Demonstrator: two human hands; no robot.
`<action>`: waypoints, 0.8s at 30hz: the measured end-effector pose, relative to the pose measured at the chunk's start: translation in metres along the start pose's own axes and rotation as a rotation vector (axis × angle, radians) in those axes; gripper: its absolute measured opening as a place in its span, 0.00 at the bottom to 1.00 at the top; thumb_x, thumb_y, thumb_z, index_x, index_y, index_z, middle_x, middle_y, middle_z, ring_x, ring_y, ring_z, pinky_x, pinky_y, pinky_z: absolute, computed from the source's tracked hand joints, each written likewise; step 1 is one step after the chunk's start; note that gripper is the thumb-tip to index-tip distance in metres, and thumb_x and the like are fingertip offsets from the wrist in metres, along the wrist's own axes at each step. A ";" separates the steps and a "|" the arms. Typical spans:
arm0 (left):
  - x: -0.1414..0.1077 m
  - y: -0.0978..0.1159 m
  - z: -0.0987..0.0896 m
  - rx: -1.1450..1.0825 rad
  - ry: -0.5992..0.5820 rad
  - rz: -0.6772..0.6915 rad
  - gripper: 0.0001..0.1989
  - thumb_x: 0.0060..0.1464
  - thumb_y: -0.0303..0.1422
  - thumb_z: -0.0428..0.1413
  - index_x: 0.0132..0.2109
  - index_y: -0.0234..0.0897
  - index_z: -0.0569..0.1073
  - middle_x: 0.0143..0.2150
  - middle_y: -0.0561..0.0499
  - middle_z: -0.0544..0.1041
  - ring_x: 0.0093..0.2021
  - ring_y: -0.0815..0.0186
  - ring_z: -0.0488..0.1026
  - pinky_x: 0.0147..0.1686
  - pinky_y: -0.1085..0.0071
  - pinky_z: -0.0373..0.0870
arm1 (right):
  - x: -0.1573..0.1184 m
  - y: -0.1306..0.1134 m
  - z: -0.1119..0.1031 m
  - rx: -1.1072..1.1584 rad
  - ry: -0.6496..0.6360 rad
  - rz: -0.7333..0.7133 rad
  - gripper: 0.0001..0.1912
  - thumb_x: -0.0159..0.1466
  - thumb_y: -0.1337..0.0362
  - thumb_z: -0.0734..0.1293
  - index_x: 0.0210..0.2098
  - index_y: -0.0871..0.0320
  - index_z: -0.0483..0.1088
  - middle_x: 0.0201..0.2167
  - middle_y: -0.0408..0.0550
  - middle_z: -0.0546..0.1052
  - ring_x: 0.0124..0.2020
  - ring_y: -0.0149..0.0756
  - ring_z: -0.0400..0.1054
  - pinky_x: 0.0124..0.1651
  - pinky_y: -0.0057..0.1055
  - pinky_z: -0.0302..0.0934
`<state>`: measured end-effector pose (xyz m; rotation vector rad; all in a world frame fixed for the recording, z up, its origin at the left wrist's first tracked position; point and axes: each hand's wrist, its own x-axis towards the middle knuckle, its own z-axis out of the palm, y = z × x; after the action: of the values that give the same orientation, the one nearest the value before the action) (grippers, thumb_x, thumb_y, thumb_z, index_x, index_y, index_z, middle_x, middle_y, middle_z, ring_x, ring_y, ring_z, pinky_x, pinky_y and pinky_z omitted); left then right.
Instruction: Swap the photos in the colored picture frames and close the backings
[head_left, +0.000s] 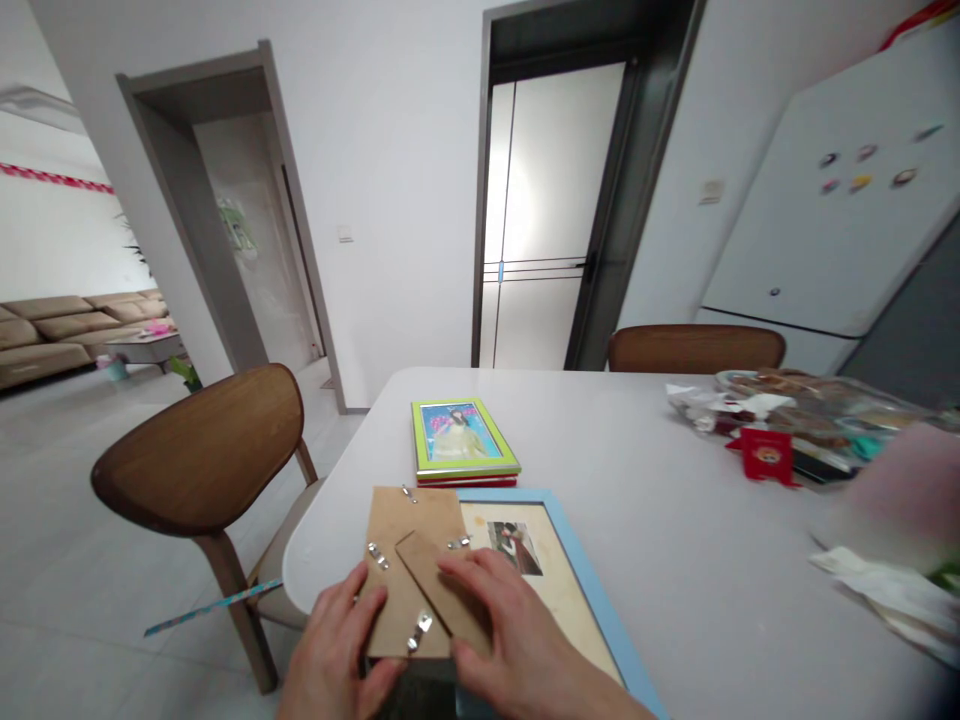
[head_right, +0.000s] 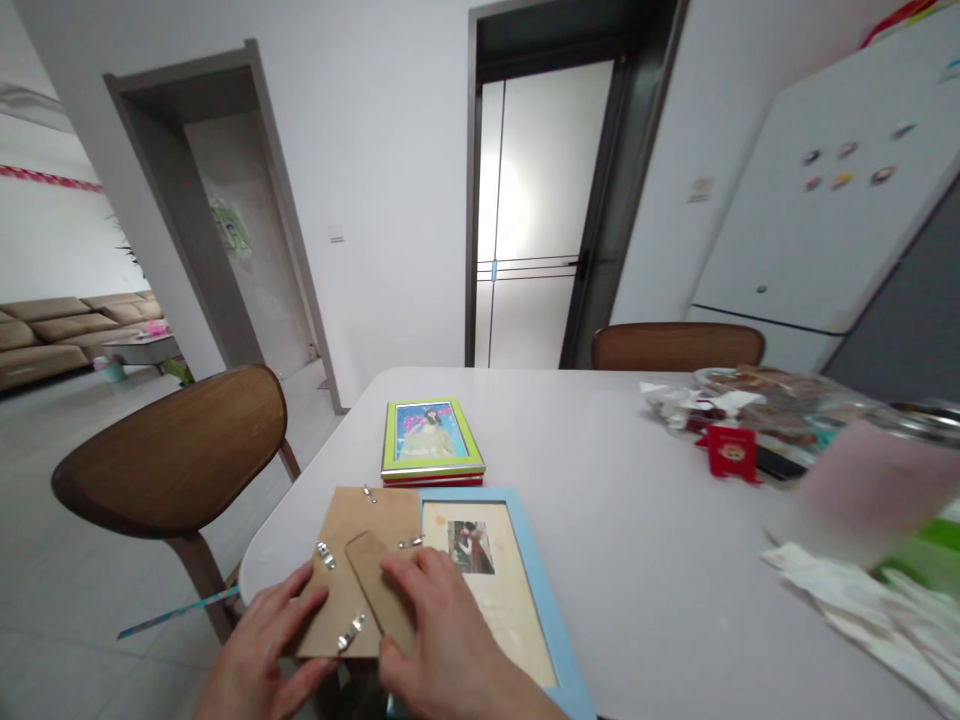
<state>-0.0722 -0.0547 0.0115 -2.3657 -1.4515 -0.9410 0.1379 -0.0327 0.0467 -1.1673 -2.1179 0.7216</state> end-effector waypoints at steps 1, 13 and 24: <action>0.004 0.011 0.002 -0.036 -0.007 0.053 0.22 0.40 0.31 0.58 0.45 0.35 0.67 0.47 0.39 0.69 0.45 0.58 0.69 0.39 0.65 0.71 | -0.010 0.006 -0.012 0.001 -0.004 0.019 0.28 0.44 0.71 0.60 0.46 0.56 0.62 0.44 0.49 0.64 0.46 0.37 0.58 0.50 0.34 0.52; 0.038 0.080 0.055 -0.321 -0.392 -0.060 0.21 0.39 0.31 0.60 0.44 0.34 0.69 0.50 0.41 0.68 0.49 0.54 0.63 0.47 0.58 0.64 | -0.058 0.067 -0.052 -0.267 0.040 0.228 0.23 0.47 0.68 0.59 0.44 0.60 0.67 0.45 0.54 0.66 0.47 0.41 0.59 0.52 0.37 0.51; 0.045 0.078 0.048 -0.342 -0.454 -0.040 0.19 0.41 0.39 0.58 0.42 0.36 0.70 0.48 0.42 0.70 0.50 0.52 0.63 0.49 0.50 0.58 | -0.049 0.081 -0.047 -0.419 0.110 0.116 0.18 0.55 0.64 0.58 0.44 0.57 0.66 0.43 0.53 0.67 0.45 0.41 0.58 0.48 0.39 0.52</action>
<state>0.0283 -0.0374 0.0135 -2.9616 -1.5968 -0.7377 0.2370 -0.0301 0.0087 -1.5212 -2.1809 0.2559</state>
